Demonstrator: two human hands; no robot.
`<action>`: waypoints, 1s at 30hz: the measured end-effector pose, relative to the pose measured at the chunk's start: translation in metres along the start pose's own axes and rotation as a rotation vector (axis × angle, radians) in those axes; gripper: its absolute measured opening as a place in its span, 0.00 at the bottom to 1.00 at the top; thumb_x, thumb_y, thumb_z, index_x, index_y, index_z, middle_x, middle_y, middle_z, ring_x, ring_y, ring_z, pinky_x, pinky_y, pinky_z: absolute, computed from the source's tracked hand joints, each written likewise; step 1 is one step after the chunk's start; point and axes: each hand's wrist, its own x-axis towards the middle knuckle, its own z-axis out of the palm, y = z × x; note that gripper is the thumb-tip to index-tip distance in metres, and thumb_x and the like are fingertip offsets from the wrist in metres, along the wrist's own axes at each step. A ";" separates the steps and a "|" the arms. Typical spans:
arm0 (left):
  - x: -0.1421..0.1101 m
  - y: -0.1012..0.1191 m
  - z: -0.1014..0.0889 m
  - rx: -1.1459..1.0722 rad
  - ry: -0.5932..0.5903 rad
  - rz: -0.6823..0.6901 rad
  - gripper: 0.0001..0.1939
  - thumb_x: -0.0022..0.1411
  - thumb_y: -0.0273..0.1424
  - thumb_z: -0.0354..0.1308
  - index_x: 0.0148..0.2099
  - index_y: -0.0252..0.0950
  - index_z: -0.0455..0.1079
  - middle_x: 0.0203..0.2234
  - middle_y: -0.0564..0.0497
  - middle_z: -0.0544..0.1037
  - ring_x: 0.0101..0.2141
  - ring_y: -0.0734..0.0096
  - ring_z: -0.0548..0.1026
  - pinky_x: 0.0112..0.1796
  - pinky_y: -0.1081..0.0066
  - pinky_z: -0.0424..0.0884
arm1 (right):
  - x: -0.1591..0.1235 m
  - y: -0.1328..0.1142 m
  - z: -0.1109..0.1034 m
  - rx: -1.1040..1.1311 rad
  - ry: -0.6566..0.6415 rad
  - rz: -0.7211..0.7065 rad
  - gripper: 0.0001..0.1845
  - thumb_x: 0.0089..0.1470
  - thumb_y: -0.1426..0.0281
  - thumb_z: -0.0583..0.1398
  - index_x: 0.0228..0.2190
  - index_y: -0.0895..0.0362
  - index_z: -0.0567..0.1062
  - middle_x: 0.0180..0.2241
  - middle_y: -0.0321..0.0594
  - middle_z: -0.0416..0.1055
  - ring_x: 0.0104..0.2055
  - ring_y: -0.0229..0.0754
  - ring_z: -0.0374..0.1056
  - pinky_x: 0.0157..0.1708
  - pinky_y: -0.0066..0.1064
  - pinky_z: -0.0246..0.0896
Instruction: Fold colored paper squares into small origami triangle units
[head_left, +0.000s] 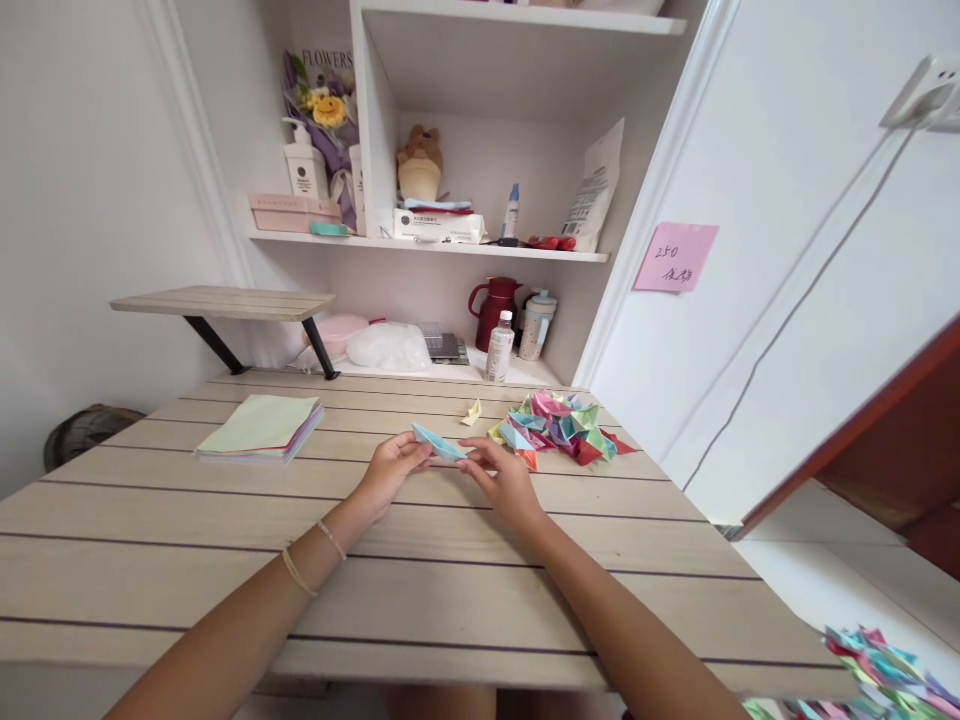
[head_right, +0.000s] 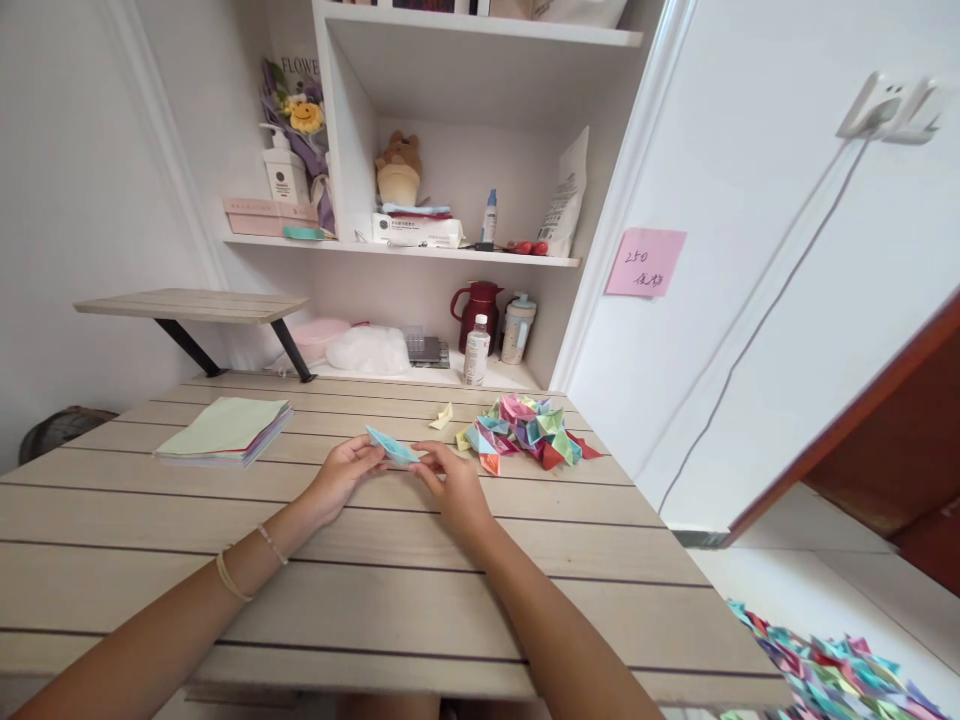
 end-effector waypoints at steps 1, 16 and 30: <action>0.000 0.000 0.000 -0.014 -0.015 -0.009 0.17 0.45 0.35 0.62 0.38 0.31 0.70 0.34 0.45 0.77 0.36 0.66 0.73 0.39 0.67 0.67 | 0.000 0.000 0.000 -0.014 0.008 -0.036 0.12 0.49 0.66 0.57 0.38 0.54 0.71 0.29 0.38 0.73 0.31 0.39 0.69 0.32 0.29 0.64; 0.012 0.040 -0.112 1.593 0.828 0.077 0.30 0.53 0.36 0.52 0.55 0.24 0.56 0.53 0.31 0.59 0.55 0.45 0.51 0.50 0.49 0.48 | 0.019 0.042 -0.067 -0.368 0.484 0.172 0.16 0.50 0.64 0.52 0.38 0.58 0.73 0.32 0.43 0.74 0.31 0.43 0.69 0.35 0.35 0.62; 0.011 0.051 -0.141 1.522 0.804 -0.378 0.17 0.52 0.32 0.49 0.40 0.26 0.71 0.36 0.30 0.74 0.37 0.46 0.71 0.30 0.61 0.65 | 0.015 0.029 -0.047 -0.255 0.496 0.112 0.19 0.50 0.65 0.51 0.44 0.58 0.67 0.40 0.46 0.69 0.29 0.39 0.65 0.29 0.33 0.62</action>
